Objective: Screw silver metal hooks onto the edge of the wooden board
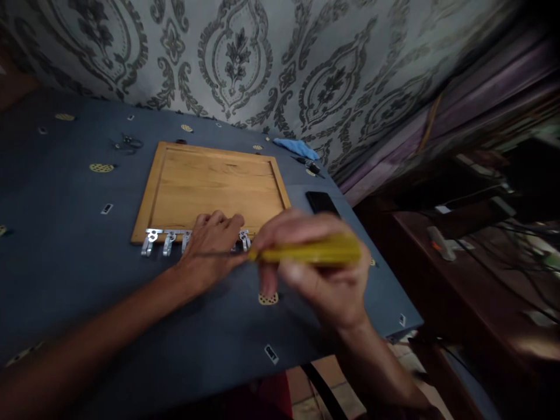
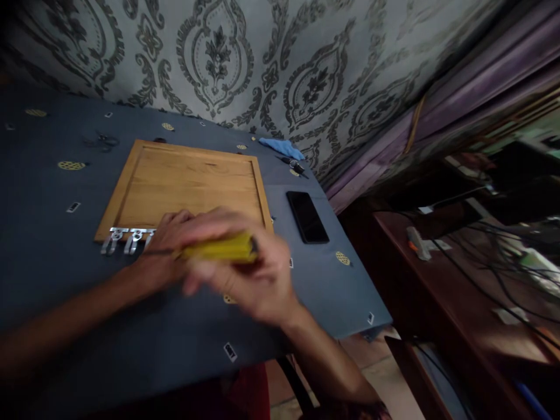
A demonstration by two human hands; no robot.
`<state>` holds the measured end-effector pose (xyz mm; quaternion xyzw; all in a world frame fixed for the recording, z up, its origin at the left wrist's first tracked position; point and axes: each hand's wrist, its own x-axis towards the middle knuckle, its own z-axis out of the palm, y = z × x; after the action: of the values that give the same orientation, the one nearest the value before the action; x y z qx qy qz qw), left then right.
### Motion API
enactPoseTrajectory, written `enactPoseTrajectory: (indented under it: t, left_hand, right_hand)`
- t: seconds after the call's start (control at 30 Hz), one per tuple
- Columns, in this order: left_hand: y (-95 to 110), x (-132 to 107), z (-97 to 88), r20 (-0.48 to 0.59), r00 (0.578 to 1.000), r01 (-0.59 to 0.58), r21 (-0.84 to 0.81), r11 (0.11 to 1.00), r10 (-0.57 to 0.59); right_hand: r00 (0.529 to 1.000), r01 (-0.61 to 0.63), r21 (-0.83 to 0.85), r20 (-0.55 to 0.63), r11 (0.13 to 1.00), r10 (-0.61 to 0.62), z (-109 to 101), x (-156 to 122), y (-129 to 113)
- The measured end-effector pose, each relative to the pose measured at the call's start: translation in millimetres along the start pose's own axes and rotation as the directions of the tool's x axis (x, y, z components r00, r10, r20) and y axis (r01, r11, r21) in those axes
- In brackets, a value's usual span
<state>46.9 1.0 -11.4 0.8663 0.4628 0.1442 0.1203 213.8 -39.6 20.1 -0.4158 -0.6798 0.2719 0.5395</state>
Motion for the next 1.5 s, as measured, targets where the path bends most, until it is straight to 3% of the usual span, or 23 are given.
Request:
enactPoseTrajectory:
  t: [0.1, 0.17, 0.27, 0.5, 1.13, 1.37, 1.5]
  left_hand:
    - [0, 0, 0.3, -0.026, 1.000, -0.006, -0.019, 1.000, 0.006]
    - [0, 0, 0.4, -0.030, 1.000, 0.006, -0.033, 0.999, -0.007]
    - [0, -1, 0.2, -0.032, 0.999, 0.028, -0.045, 0.999, -0.030]
    - [0, 0, 2.6, -0.049, 0.998, 0.026, -0.043, 0.999, -0.028]
    - [1, 1, 0.8, -0.014, 0.999, 0.040, -0.034, 0.999, -0.041]
    - [3, 2, -2.7, 0.028, 0.998, 0.062, -0.014, 0.998, -0.062]
    - [3, 2, -2.6, 0.025, 0.998, 0.051, -0.014, 0.999, -0.051]
  right_hand:
    - [0.989, 0.016, 0.267, -0.143, 0.964, 0.023, -7, 21, -3]
    - [0.961, 0.039, 0.244, -0.276, 0.969, 0.031, -5, 26, 6]
    - [0.942, 0.044, 0.134, -0.334, 0.990, 0.004, -3, 23, 15]
    - [0.979, 0.011, 0.015, -0.204, 1.000, -0.007, -5, 16, 20]
    - [0.989, -0.064, 0.076, -0.126, 0.995, 0.074, -3, 19, 28]
    - [0.978, -0.155, 0.027, 0.143, 0.988, 0.150, -16, 26, 14]
    - [0.987, -0.100, -0.023, 0.126, 0.995, 0.102, -14, 29, 12]
